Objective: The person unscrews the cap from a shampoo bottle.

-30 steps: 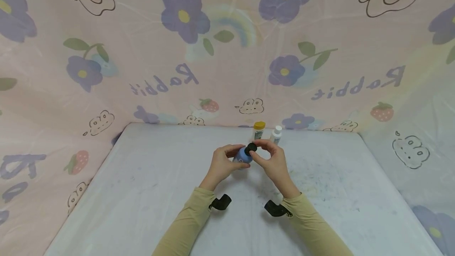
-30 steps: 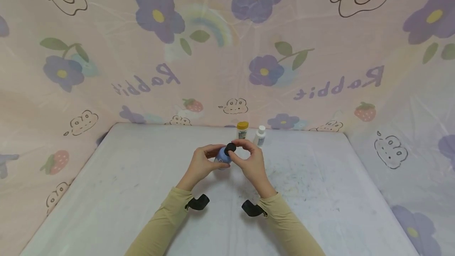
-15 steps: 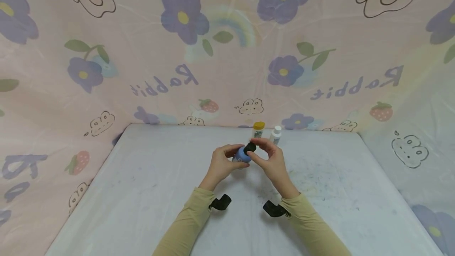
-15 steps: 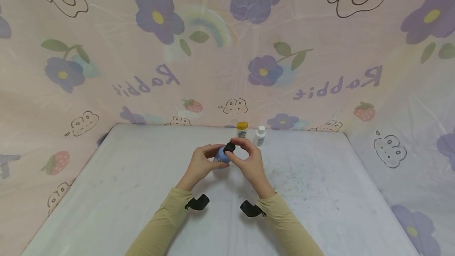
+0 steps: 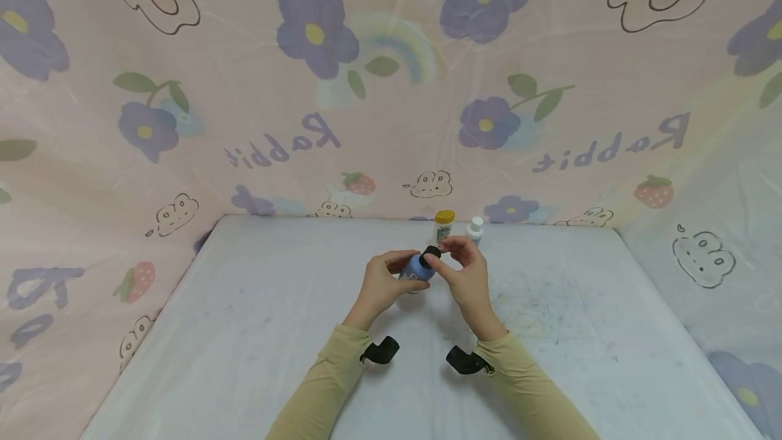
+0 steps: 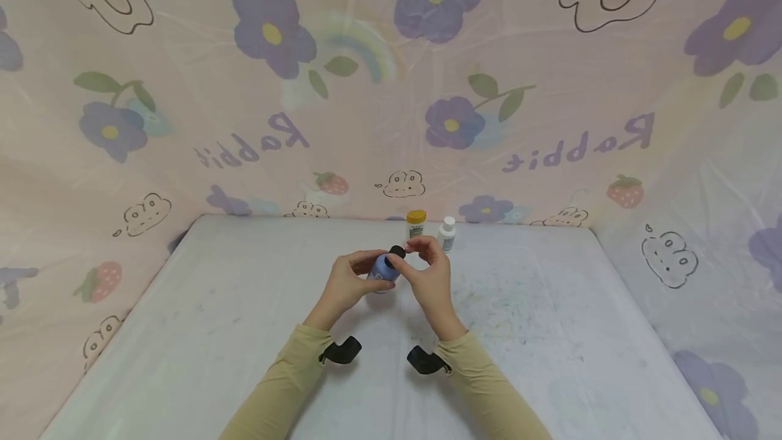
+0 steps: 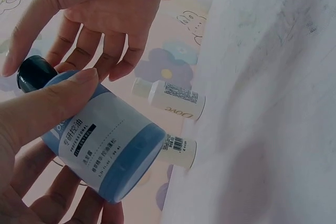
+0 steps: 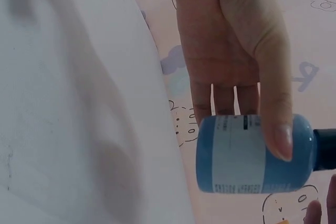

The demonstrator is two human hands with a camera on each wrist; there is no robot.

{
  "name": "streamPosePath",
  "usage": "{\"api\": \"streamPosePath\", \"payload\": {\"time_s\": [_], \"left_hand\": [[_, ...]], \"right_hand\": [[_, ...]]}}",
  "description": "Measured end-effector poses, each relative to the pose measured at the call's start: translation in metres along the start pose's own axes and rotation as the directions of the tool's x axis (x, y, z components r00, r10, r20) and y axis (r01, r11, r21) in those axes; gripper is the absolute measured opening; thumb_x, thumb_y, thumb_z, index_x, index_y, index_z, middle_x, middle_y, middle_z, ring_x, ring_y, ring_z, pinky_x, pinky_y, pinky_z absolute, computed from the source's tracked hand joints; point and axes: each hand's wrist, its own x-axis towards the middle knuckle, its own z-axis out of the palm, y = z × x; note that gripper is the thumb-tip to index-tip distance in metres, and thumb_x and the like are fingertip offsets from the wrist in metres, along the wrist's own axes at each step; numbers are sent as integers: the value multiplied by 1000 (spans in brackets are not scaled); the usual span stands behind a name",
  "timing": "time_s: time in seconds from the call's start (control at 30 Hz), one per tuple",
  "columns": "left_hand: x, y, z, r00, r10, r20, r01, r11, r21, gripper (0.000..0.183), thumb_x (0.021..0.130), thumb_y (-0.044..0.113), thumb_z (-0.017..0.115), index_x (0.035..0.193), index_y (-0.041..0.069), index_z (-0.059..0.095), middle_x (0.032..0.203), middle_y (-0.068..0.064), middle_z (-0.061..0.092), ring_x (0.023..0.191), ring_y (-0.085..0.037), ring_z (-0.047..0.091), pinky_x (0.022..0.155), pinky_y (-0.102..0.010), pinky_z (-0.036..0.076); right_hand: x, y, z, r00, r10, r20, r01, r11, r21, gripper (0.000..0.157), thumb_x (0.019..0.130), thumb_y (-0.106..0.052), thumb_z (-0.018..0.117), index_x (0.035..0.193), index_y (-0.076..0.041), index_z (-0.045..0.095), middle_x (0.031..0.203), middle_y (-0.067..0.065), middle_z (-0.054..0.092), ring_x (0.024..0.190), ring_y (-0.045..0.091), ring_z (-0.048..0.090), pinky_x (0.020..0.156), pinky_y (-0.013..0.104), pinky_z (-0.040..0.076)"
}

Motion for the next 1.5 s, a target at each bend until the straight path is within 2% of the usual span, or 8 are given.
{"api": "streamPosePath", "payload": {"time_s": [0.07, 0.23, 0.5, 0.67, 0.83, 1.0, 1.17, 1.5], "left_hand": [[-3, 9, -1, 1000, 5, 1, -5, 1000, 6, 52, 70, -3, 83, 118, -7, 63, 114, -23, 62, 103, -38, 60, 92, -55, 45], [-3, 9, 0, 1000, -9, 14, 9, 1000, 6, 52, 71, -2, 82, 119, -5, 63, 116, -22, 62, 104, -37, 59, 93, -54, 44], [7, -26, 5, 1000, -16, 4, 16, 1000, 20, 55, 69, 6, 86, 120, 7, 66, 115, -12, 64, 103, -29, 61, 92, -49, 47], [8, -31, 4, 999, -44, 4, 44, 998, 42, 55, 68, 15, 88, 119, 14, 68, 111, -2, 66, 100, -17, 61, 90, -38, 49], [8, -29, 2, 996, -83, 20, 83, 996, 33, 54, 68, 16, 88, 119, 16, 69, 109, 2, 67, 99, -15, 61, 90, -35, 49], [9, -28, 1, 992, -120, 34, 119, 993, 27, 56, 68, 17, 89, 120, 17, 68, 113, 5, 66, 100, -16, 61, 89, -36, 49], [8, -28, 1, 990, -132, 39, 132, 991, 21, 58, 68, 17, 89, 122, 15, 67, 115, 4, 66, 100, -17, 61, 88, -37, 49], [10, -30, 1, 989, -146, 31, 146, 989, 16, 56, 68, 16, 88, 121, 16, 68, 114, 5, 66, 100, -17, 62, 87, -36, 49]], "right_hand": [[0, 0, 1, 1000, -2, -2, 2, 1000, 1, 40, 79, -3, 78, 108, 11, 55, 101, 24, 58, 98, 29, 53, 92, 38, 37], [-1, 0, 2, 1000, 2, -2, -2, 1000, -14, 34, 79, -4, 78, 102, 9, 58, 99, 20, 60, 99, 24, 54, 95, 42, 37], [0, -1, 2, 1000, 9, -4, -9, 1000, -25, 25, 79, -4, 78, 96, 6, 62, 95, 18, 62, 100, 23, 54, 100, 49, 35], [0, -3, 0, 999, 28, 19, -27, 999, -29, 25, 81, -5, 76, 100, 6, 64, 99, 17, 65, 104, 24, 55, 101, 49, 34], [-1, -3, -4, 996, 35, 78, -36, 999, 10, 28, 84, -2, 73, 109, 6, 65, 109, 19, 66, 111, 26, 52, 100, 48, 34], [0, 0, -7, 988, 14, 156, -24, 998, 62, 31, 88, 3, 66, 117, 9, 61, 118, 25, 61, 116, 27, 51, 101, 39, 37], [0, 1, -7, 982, 28, 184, -44, 996, 82, 33, 89, 4, 64, 121, 10, 58, 122, 25, 59, 121, 26, 49, 101, 32, 40], [2, -1, -3, 992, 2, 126, -4, 1000, 12, 39, 84, 0, 72, 118, 9, 55, 119, 26, 56, 115, 32, 50, 105, 51, 29]]}}
